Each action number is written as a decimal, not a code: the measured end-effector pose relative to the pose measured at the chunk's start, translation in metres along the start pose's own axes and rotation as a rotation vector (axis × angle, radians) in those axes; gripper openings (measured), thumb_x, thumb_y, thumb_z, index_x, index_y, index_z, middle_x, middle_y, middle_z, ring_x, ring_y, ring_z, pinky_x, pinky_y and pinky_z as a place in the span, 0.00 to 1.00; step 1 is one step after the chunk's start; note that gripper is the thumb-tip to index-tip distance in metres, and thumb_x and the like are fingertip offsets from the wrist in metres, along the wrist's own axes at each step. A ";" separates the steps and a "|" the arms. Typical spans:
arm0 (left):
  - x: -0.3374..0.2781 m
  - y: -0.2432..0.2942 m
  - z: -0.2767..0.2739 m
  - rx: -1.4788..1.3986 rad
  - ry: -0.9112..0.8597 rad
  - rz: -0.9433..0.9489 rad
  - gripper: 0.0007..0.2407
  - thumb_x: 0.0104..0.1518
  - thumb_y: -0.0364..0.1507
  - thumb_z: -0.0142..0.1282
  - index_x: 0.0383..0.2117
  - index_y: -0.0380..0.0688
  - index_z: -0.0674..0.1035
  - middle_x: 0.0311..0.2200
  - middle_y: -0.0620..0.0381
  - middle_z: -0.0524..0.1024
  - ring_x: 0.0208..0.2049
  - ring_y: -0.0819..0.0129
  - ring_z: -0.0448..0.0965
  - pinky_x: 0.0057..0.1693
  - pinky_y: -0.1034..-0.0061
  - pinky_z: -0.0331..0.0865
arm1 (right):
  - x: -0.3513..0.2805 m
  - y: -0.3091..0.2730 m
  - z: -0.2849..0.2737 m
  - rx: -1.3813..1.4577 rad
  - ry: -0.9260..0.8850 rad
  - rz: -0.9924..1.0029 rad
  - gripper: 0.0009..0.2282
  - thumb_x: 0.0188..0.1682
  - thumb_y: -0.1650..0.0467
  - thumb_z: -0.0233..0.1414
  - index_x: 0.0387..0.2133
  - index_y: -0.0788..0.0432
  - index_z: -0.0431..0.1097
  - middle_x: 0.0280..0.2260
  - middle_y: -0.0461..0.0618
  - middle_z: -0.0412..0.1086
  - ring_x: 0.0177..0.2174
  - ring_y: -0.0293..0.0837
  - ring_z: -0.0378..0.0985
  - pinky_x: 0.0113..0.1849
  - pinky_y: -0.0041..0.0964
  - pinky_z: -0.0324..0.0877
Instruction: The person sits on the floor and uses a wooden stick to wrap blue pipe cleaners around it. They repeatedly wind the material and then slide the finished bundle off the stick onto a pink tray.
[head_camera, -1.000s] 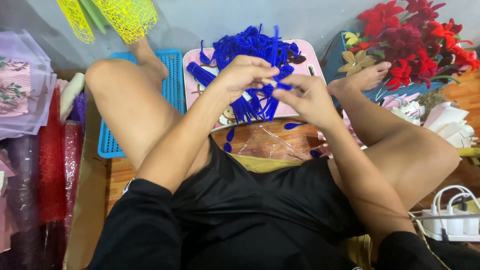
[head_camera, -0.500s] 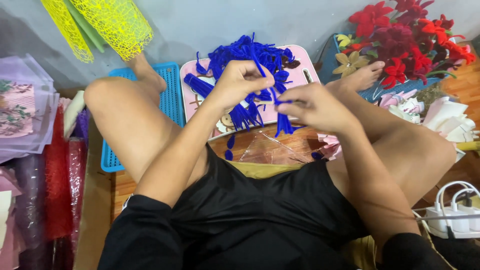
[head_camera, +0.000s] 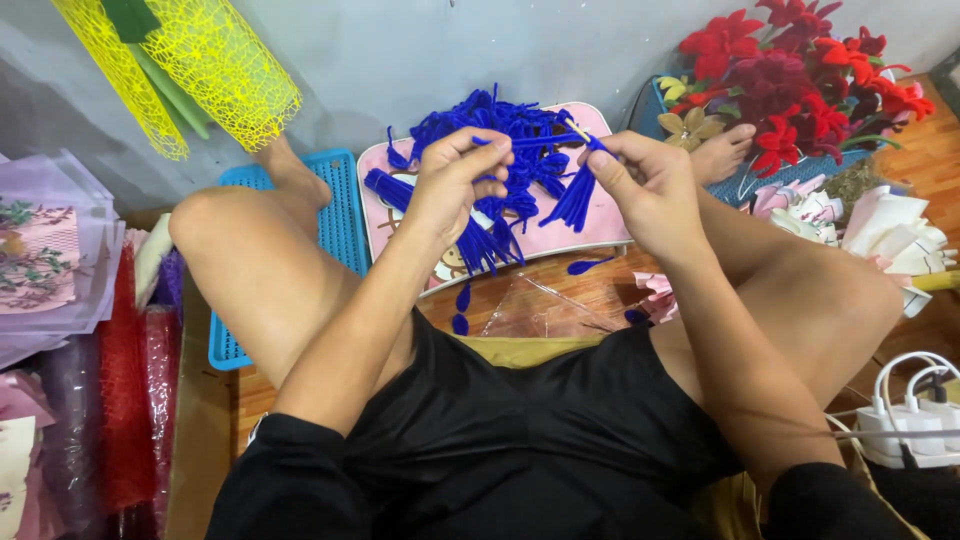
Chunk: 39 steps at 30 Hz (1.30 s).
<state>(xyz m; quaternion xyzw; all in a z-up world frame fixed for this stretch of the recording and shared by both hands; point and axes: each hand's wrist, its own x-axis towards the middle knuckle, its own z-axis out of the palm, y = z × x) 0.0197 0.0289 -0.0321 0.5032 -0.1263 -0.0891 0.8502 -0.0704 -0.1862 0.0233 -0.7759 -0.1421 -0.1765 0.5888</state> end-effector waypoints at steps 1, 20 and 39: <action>-0.001 -0.004 0.000 0.071 -0.026 -0.006 0.06 0.56 0.24 0.64 0.37 0.34 0.82 0.27 0.47 0.81 0.24 0.73 0.81 0.30 0.81 0.82 | 0.000 0.002 0.002 -0.009 0.060 0.005 0.04 0.59 0.73 0.55 0.39 0.57 0.79 0.17 0.35 0.60 0.20 0.24 0.59 0.25 0.18 0.57; -0.025 0.059 0.023 0.855 -0.489 0.667 0.02 0.59 0.23 0.60 0.31 0.45 0.83 0.22 0.53 0.75 0.26 0.60 0.75 0.37 0.69 0.71 | 0.005 0.051 -0.016 -0.775 0.103 -0.454 0.03 0.54 0.73 0.62 0.39 0.58 0.80 0.25 0.52 0.72 0.26 0.52 0.77 0.31 0.44 0.69; -0.014 0.030 0.014 0.698 -0.507 0.468 0.02 0.60 0.27 0.61 0.31 0.44 0.82 0.18 0.56 0.74 0.25 0.69 0.72 0.39 0.71 0.70 | -0.006 0.016 -0.020 -0.209 -0.243 -0.241 0.03 0.51 0.77 0.61 0.36 0.62 0.80 0.27 0.56 0.75 0.32 0.50 0.79 0.39 0.43 0.71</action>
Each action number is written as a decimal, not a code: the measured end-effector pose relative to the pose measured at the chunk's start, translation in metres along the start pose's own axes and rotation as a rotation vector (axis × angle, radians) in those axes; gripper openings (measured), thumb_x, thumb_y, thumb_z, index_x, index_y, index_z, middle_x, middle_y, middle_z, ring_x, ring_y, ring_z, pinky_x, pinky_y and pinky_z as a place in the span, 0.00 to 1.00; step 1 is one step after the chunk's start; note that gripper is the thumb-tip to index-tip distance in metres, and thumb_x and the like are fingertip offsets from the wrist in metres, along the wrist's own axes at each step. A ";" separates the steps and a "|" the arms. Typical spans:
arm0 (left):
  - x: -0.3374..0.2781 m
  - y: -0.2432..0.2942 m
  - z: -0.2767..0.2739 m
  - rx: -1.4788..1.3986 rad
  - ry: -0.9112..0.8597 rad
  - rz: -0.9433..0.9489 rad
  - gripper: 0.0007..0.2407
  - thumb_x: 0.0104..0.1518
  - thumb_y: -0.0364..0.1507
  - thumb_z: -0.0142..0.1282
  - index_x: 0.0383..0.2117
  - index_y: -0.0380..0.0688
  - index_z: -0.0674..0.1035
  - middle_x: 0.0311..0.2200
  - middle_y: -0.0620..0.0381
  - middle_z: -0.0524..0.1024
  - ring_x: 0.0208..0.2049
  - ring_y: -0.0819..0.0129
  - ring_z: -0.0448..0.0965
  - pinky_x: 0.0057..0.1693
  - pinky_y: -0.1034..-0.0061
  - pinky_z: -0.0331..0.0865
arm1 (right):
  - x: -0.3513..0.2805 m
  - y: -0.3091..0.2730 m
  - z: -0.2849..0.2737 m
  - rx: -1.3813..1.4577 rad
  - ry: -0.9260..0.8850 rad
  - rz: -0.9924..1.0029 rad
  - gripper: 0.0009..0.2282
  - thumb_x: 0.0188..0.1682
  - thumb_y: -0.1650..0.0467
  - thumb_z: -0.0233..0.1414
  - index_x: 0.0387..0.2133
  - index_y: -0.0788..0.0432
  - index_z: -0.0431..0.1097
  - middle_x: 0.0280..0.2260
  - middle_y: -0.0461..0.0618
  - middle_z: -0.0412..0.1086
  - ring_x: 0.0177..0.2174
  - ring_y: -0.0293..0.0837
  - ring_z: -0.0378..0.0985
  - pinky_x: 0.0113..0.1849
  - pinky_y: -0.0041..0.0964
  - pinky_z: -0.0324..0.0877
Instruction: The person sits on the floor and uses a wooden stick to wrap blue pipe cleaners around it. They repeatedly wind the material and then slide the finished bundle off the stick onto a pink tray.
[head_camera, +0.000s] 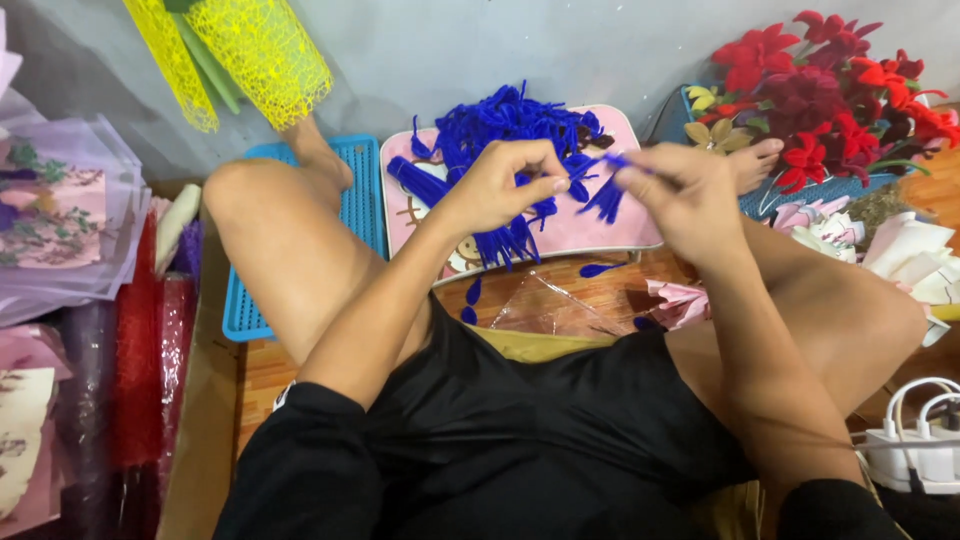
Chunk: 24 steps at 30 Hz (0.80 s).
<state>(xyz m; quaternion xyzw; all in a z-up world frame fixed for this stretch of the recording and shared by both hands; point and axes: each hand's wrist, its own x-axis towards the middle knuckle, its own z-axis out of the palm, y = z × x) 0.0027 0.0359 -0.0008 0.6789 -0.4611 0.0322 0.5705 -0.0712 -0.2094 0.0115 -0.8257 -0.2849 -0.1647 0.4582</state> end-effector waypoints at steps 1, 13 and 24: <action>-0.001 0.006 0.000 -0.007 -0.029 0.001 0.02 0.59 0.26 0.61 0.30 0.43 0.82 0.18 0.56 0.74 0.25 0.69 0.72 0.39 0.71 0.70 | -0.004 0.014 0.001 -0.070 0.082 0.088 0.04 0.54 0.75 0.62 0.40 0.61 0.80 0.29 0.53 0.75 0.33 0.45 0.77 0.40 0.41 0.71; -0.005 -0.030 0.018 0.018 -0.068 -0.086 0.03 0.60 0.27 0.60 0.29 0.45 0.80 0.22 0.60 0.78 0.25 0.73 0.74 0.36 0.76 0.69 | -0.005 -0.039 -0.016 0.144 -0.110 0.151 0.05 0.54 0.73 0.56 0.39 0.63 0.78 0.30 0.51 0.76 0.30 0.38 0.75 0.34 0.32 0.70; -0.004 0.013 0.016 0.178 0.181 0.269 0.14 0.62 0.28 0.65 0.53 0.51 0.80 0.39 0.55 0.78 0.33 0.66 0.78 0.42 0.74 0.74 | -0.003 -0.004 0.004 -0.109 0.039 0.352 0.03 0.53 0.72 0.59 0.37 0.54 0.81 0.22 0.48 0.71 0.29 0.38 0.69 0.34 0.36 0.65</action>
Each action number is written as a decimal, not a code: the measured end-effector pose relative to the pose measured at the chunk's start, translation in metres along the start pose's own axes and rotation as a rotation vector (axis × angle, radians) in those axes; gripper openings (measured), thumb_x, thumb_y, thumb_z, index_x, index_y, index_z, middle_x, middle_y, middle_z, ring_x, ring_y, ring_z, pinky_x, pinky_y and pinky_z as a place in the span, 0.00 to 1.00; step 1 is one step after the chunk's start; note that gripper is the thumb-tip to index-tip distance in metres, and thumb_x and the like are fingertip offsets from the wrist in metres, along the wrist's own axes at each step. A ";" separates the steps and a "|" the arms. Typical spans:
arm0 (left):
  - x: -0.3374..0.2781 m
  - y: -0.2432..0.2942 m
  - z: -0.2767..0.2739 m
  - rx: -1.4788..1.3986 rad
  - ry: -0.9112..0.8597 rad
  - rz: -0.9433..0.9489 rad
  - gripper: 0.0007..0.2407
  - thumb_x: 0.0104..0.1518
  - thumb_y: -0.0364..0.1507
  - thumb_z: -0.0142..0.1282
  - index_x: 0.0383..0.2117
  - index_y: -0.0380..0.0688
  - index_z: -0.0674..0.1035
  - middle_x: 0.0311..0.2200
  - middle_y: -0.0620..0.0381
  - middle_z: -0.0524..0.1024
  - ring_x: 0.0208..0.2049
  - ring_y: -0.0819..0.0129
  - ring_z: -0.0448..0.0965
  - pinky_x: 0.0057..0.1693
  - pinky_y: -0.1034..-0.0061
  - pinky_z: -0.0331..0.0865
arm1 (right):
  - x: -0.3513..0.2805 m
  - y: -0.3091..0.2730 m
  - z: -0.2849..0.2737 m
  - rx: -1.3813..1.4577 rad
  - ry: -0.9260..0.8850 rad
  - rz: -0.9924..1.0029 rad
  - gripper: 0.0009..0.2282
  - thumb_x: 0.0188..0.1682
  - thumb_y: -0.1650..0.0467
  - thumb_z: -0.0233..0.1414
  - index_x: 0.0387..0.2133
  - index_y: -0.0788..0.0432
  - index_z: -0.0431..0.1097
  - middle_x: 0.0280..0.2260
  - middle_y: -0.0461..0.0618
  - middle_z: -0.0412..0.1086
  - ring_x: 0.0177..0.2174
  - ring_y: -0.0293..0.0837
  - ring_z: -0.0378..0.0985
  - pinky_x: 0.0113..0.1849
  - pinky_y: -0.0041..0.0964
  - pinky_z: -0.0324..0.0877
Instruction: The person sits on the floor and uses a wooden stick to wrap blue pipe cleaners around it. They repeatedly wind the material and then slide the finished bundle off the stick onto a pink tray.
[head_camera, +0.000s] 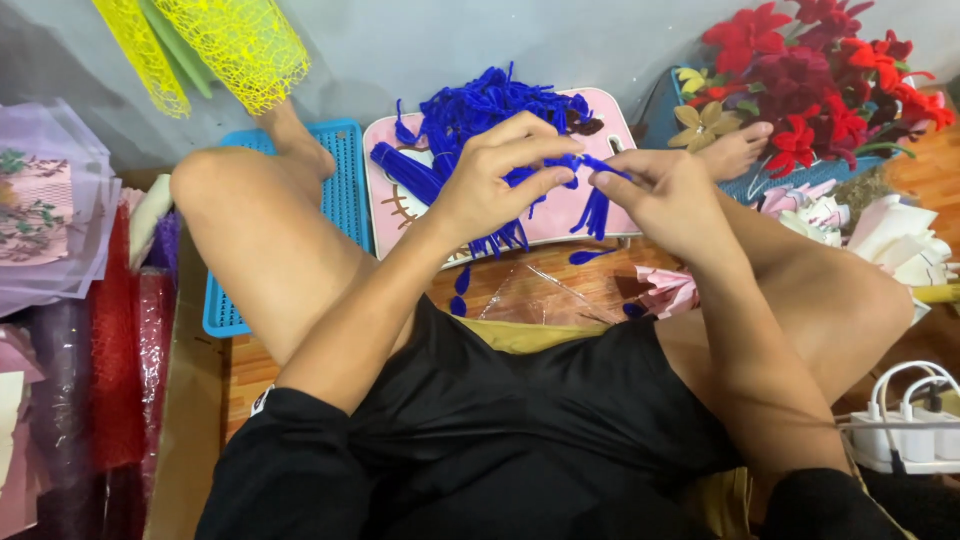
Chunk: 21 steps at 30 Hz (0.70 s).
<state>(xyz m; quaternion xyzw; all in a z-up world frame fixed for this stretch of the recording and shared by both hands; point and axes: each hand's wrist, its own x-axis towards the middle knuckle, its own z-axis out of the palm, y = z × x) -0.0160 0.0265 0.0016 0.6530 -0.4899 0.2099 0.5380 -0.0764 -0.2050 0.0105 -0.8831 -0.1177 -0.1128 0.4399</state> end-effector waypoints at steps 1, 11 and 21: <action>-0.001 -0.001 0.001 -0.025 -0.004 -0.019 0.09 0.62 0.27 0.63 0.47 0.49 0.82 0.36 0.57 0.79 0.31 0.67 0.79 0.41 0.75 0.74 | -0.001 0.003 0.002 -0.021 -0.010 0.034 0.03 0.53 0.71 0.59 0.36 0.52 0.81 0.19 0.46 0.69 0.27 0.37 0.68 0.33 0.35 0.65; 0.006 0.006 0.005 -0.448 0.088 -0.395 0.03 0.61 0.30 0.62 0.36 0.46 0.84 0.24 0.68 0.76 0.28 0.86 0.71 0.39 0.88 0.69 | -0.009 -0.012 -0.020 0.137 -0.008 -0.314 0.06 0.54 0.78 0.60 0.43 0.65 0.78 0.26 0.55 0.75 0.29 0.41 0.75 0.38 0.38 0.70; 0.007 -0.005 0.002 -0.137 -0.050 -0.149 0.01 0.58 0.25 0.64 0.30 0.45 0.83 0.22 0.57 0.74 0.24 0.70 0.74 0.37 0.74 0.70 | -0.008 0.003 -0.022 -0.197 0.013 -0.124 0.04 0.53 0.71 0.61 0.39 0.56 0.82 0.22 0.51 0.73 0.24 0.46 0.74 0.33 0.39 0.68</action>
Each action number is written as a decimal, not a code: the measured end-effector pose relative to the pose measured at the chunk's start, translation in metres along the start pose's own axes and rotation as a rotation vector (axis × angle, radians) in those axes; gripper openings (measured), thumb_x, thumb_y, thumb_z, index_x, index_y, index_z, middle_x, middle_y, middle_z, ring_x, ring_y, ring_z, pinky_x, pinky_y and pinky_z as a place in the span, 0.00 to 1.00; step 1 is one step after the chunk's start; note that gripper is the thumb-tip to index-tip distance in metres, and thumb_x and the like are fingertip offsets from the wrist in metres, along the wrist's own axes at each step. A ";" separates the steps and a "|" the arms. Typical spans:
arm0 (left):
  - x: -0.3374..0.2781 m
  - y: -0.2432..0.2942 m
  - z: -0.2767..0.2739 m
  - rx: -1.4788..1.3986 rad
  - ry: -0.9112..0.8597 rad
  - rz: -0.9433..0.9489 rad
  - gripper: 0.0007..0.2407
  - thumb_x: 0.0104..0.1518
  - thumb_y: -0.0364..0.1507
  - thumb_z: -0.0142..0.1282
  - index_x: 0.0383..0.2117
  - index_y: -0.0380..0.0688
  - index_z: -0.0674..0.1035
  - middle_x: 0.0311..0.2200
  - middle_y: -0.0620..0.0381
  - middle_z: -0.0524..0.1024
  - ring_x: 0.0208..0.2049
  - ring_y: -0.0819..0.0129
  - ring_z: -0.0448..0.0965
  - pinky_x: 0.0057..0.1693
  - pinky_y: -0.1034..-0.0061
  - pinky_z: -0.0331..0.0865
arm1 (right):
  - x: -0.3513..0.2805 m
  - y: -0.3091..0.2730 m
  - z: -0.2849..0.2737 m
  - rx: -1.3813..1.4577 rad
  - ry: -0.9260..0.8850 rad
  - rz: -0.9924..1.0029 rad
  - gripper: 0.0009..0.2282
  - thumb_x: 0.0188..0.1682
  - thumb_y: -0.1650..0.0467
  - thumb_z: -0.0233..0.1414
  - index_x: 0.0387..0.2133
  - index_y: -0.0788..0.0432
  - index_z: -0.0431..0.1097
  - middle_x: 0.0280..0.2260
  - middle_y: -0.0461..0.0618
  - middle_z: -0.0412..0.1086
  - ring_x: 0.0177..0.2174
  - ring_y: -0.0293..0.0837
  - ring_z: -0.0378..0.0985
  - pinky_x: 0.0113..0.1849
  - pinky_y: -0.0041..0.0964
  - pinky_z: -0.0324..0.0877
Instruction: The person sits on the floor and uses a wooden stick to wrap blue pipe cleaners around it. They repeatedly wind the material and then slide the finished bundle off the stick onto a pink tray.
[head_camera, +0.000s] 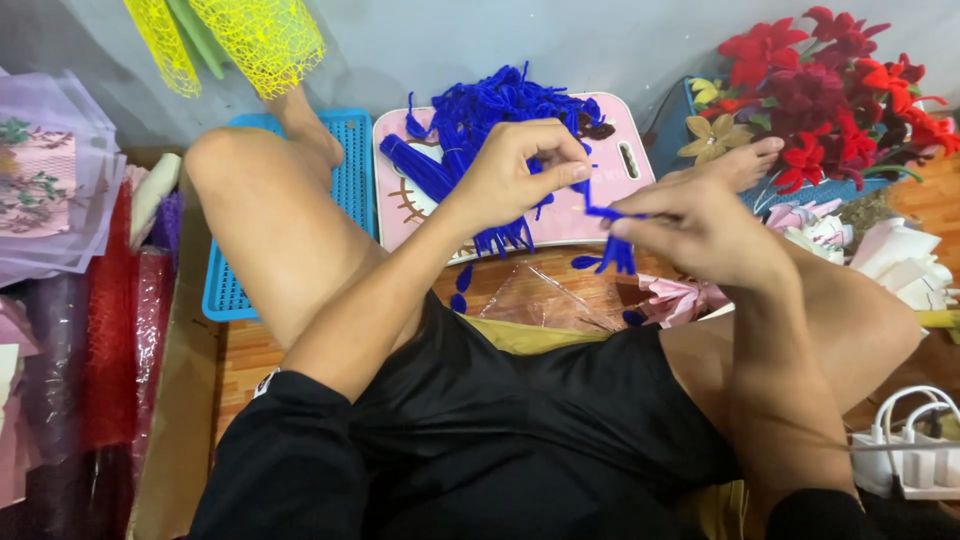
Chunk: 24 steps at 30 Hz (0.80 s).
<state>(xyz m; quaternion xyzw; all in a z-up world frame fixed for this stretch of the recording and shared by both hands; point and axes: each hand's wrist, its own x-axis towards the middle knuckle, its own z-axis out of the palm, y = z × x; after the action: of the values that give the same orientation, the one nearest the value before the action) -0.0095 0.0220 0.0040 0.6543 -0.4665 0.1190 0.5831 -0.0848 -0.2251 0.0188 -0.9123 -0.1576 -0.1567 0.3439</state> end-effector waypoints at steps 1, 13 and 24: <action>-0.002 -0.003 0.004 -0.077 0.006 -0.044 0.01 0.58 0.26 0.63 0.30 0.45 0.83 0.22 0.59 0.74 0.25 0.73 0.73 0.38 0.76 0.70 | -0.001 -0.002 -0.007 0.135 -0.055 -0.004 0.05 0.53 0.73 0.60 0.39 0.58 0.81 0.24 0.52 0.75 0.27 0.42 0.73 0.36 0.38 0.69; 0.004 0.007 0.002 -0.067 -0.056 -0.023 0.02 0.60 0.27 0.60 0.29 0.46 0.82 0.22 0.59 0.72 0.26 0.71 0.72 0.39 0.74 0.70 | 0.000 -0.039 -0.015 0.281 -0.131 0.026 0.04 0.51 0.75 0.59 0.37 0.58 0.81 0.26 0.50 0.76 0.29 0.41 0.75 0.37 0.36 0.70; -0.001 -0.005 0.009 -0.115 -0.167 -0.226 0.02 0.60 0.28 0.61 0.30 0.48 0.81 0.27 0.66 0.78 0.30 0.79 0.73 0.38 0.81 0.65 | 0.009 -0.015 -0.026 0.174 -0.480 -0.083 0.11 0.52 0.70 0.55 0.23 0.64 0.76 0.23 0.47 0.72 0.25 0.37 0.72 0.34 0.31 0.65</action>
<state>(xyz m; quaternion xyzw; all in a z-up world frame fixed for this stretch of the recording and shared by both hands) -0.0098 0.0140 -0.0025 0.6759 -0.4430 -0.0290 0.5883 -0.0873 -0.2308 0.0494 -0.8830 -0.2850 0.0647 0.3673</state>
